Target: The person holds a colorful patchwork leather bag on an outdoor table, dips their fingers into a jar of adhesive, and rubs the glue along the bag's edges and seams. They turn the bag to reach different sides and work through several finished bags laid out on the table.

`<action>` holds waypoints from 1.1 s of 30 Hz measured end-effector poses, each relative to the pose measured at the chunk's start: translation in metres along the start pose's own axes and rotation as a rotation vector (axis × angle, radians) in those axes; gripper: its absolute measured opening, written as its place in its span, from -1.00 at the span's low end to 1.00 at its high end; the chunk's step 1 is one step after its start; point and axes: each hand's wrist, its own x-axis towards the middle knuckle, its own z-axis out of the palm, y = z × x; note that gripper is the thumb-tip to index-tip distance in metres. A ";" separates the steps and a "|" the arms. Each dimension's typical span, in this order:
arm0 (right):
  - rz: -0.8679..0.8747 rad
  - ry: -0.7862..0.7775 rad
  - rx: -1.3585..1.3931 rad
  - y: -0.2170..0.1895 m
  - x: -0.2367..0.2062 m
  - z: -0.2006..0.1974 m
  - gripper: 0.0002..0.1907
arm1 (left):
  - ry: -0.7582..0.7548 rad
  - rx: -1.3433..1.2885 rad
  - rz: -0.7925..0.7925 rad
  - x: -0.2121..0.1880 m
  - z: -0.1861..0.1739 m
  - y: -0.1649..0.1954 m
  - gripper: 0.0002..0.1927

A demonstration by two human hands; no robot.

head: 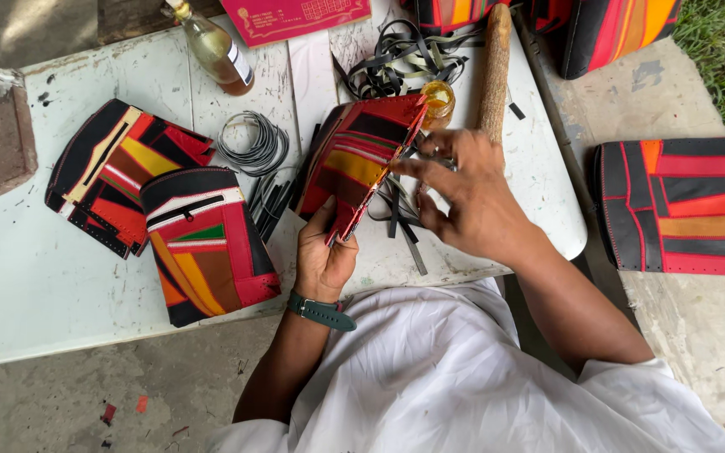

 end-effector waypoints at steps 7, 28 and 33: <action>-0.234 -0.036 -0.521 -0.015 0.012 0.005 -0.62 | -0.029 0.017 0.021 0.002 0.004 -0.005 -0.77; -0.039 -0.122 0.162 -0.036 -0.010 0.008 -0.39 | -0.010 0.038 0.047 0.005 0.015 -0.017 -0.69; -0.089 -0.080 0.072 -0.038 -0.008 -0.005 -0.38 | -0.139 0.011 -0.025 0.007 0.013 -0.016 -0.69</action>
